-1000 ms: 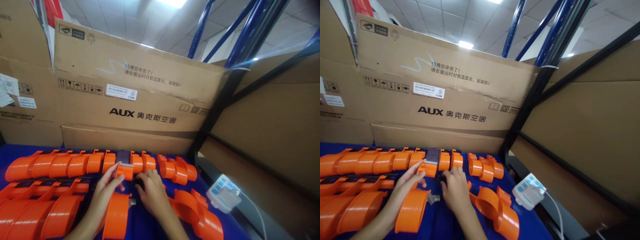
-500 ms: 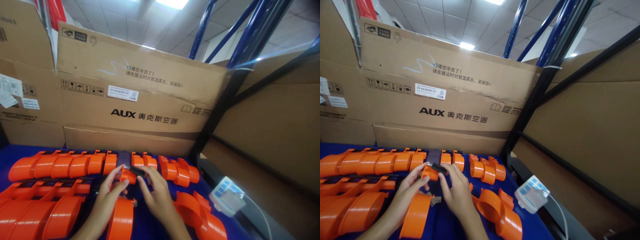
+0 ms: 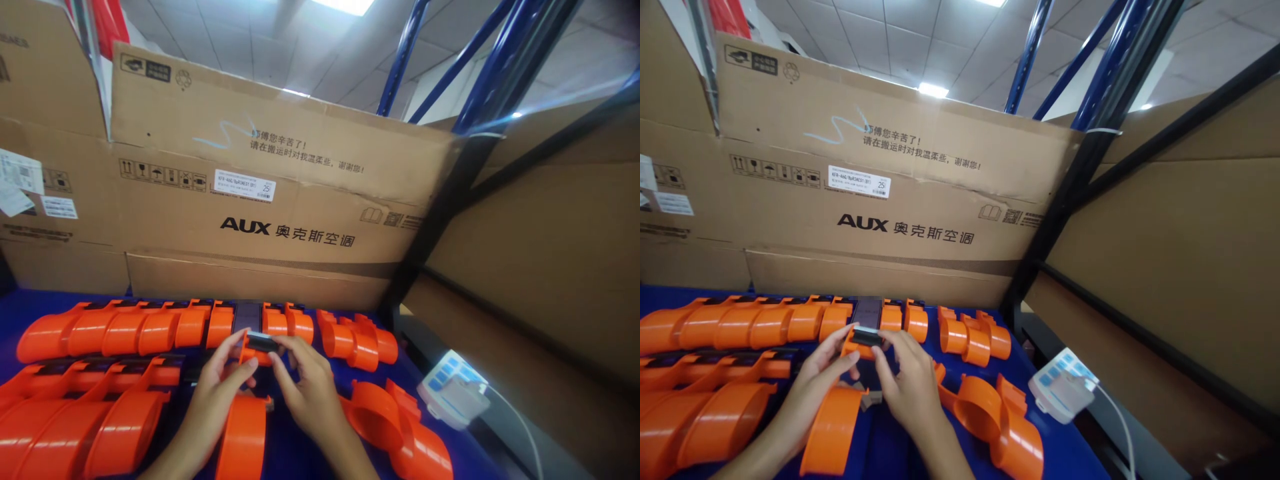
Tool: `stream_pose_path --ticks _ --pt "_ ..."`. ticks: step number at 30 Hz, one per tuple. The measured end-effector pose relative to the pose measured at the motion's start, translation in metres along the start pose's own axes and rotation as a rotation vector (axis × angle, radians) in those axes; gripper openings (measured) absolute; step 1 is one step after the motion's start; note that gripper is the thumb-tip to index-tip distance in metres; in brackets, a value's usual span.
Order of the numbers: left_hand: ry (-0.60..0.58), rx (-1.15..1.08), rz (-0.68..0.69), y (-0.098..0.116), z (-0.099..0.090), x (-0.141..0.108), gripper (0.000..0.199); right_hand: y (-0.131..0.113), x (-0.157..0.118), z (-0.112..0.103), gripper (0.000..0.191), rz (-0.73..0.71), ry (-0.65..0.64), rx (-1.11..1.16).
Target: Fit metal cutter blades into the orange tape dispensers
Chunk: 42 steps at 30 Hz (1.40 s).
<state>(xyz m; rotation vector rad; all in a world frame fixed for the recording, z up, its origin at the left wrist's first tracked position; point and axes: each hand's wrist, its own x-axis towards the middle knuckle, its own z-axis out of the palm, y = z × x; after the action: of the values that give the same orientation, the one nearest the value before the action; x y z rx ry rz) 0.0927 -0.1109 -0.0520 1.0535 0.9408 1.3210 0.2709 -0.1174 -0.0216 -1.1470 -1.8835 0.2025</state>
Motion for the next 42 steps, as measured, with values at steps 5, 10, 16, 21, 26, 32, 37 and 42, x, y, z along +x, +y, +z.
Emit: stream_pose_path --ticks 5,10,16,21,26,32,37,42 --pt "-0.017 -0.032 -0.003 -0.001 0.002 -0.001 0.066 0.001 0.001 -0.001 0.025 0.032 -0.022 0.059" --pt "-0.007 -0.027 -0.010 -0.001 0.002 -0.002 0.064 -0.002 0.001 -0.002 0.027 0.029 -0.055 0.102" --pt "0.005 -0.060 -0.036 -0.003 -0.001 0.002 0.066 0.003 0.003 -0.008 0.032 0.075 -0.038 0.069" --pt "0.035 -0.080 -0.032 -0.001 0.001 -0.002 0.065 0.016 0.005 -0.022 0.013 0.235 -0.109 -0.397" --pt "0.030 -0.077 -0.040 -0.002 0.001 -0.004 0.069 0.015 0.000 -0.029 0.006 0.271 -0.349 -0.570" --pt "0.037 -0.066 -0.040 -0.006 -0.004 0.006 0.069 0.010 -0.005 -0.023 0.010 0.208 -0.478 -0.548" --pt "0.038 -0.089 -0.052 -0.007 -0.004 0.005 0.069 0.012 -0.002 -0.019 0.011 0.177 -0.442 -0.547" --pt "0.023 -0.111 -0.046 -0.009 -0.004 0.004 0.068 0.020 0.002 -0.016 0.014 0.233 -0.255 -0.327"
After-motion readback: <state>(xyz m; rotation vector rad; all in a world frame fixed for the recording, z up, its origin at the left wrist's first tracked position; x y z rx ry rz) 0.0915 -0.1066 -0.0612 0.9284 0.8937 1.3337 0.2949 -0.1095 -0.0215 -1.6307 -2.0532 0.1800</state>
